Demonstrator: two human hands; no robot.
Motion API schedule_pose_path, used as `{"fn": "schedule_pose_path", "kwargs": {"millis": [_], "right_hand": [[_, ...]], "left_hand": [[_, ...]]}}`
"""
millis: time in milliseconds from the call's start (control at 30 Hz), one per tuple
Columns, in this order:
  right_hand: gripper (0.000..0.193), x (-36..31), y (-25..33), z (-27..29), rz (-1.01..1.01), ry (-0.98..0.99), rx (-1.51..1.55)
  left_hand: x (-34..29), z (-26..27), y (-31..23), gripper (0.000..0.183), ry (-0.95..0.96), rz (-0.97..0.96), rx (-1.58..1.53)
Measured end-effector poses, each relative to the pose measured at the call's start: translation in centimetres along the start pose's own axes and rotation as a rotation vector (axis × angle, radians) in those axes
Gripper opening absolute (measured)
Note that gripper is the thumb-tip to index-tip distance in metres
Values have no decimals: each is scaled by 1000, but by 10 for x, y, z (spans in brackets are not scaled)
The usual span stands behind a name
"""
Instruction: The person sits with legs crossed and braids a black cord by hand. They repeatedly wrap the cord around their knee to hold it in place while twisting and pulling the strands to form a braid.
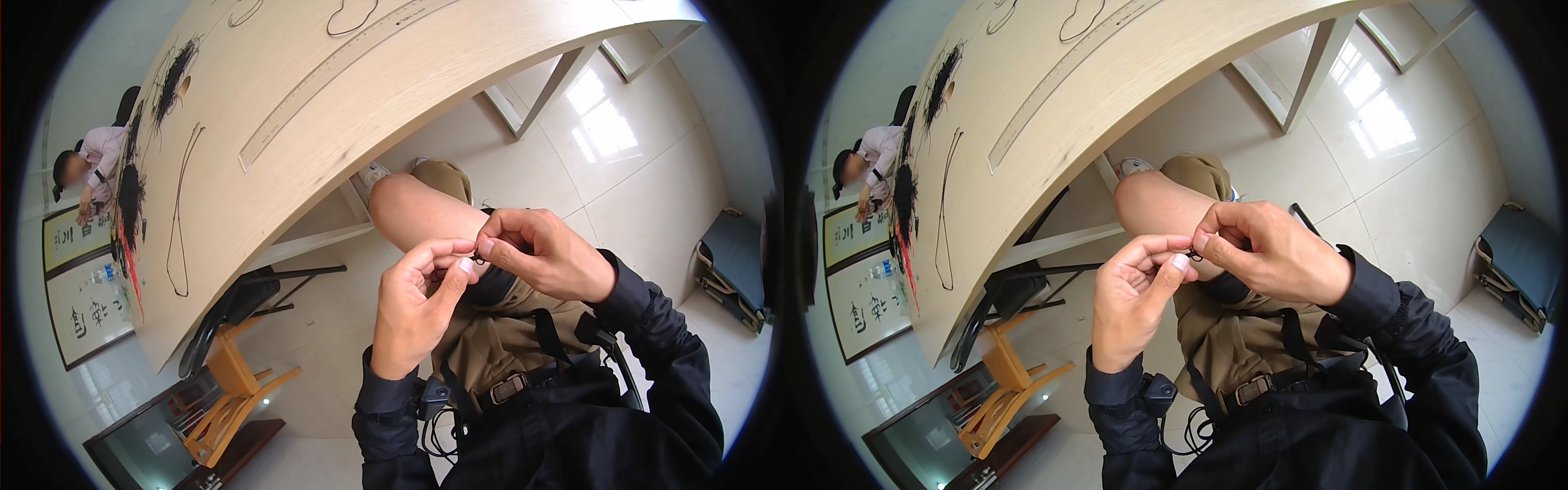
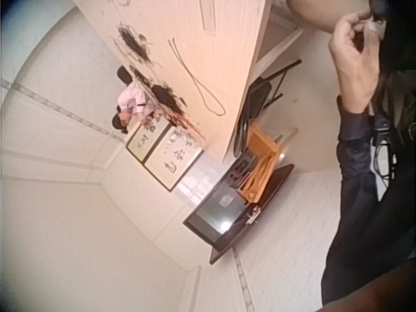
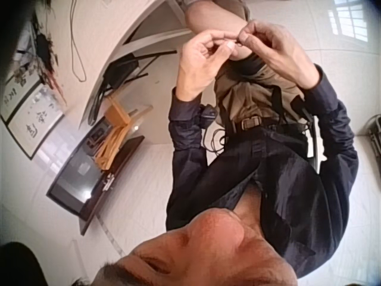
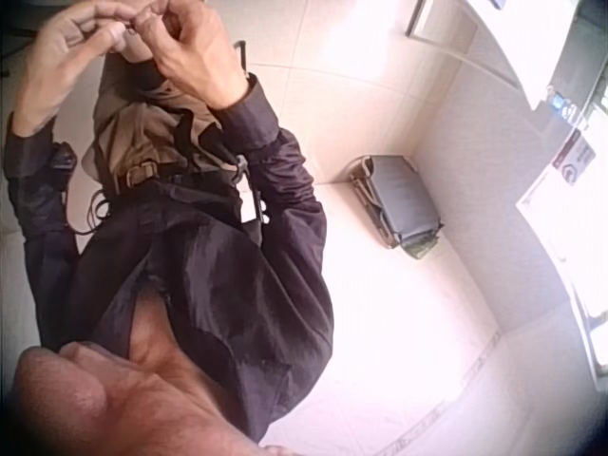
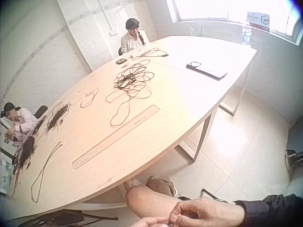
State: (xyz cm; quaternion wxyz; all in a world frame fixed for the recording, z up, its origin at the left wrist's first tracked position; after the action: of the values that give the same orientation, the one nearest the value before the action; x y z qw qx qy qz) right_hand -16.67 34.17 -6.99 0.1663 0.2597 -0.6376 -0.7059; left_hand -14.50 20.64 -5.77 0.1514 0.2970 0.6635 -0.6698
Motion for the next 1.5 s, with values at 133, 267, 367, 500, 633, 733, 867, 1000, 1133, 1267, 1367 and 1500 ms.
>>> {"fn": "schedule_pose_path", "kwargs": {"millis": [133, 267, 367, 500, 633, 733, 867, 1000, 1133, 1267, 1367, 1500], "right_hand": [[24, -4, -2, -4, -140, -17, 144], [22, -5, -4, 1, -82, -100, 219], [22, -4, 5, 4, 46, -49, 92], [21, -5, -1, 4, -15, -55, 101], [19, -5, -1, 6, -109, -50, 55], [19, -6, -4, 4, -26, -63, 82], [18, -5, 2, 6, -48, -40, 42], [18, -5, 2, 6, -39, -48, 85], [19, -4, -1, 7, 12, -121, 164], [19, -6, -1, 4, -41, -99, 200], [19, -5, 4, 4, 13, -76, 142], [19, -7, -2, 7, -15, -85, 110]], "left_hand": [[0, 0, -1, 21, -14, -1, 40], [1, 0, -1, 20, -27, 0, 33], [1, 1, -1, 20, -33, -6, 19], [0, -1, -3, 22, -24, -10, 17], [0, -1, -2, 22, -26, -15, 48], [-1, -1, -3, 22, -26, -20, 45], [-1, -2, -3, 21, -26, -25, 46], [-2, -2, -4, 21, -35, -25, 87], [-3, -3, -3, 21, -32, -15, 117], [-2, -3, -4, 17, -50, -33, 102], [-2, -3, -6, 15, -69, -55, 91], [-2, -2, -2, 17, -71, -45, 173]]}}
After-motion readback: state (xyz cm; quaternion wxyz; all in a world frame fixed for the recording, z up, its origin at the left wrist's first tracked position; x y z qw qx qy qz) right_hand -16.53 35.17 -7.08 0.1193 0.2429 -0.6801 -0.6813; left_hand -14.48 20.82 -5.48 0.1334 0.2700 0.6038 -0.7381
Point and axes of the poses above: each hand's wrist, its own x-axis towards the middle knuckle, its own z-axis out of the back of the hand, y = z × x, the point moved 10 cm from there along x, towards the middle knuckle, and after that the axes turned 13 degrees about z, right-handed, at the moved point
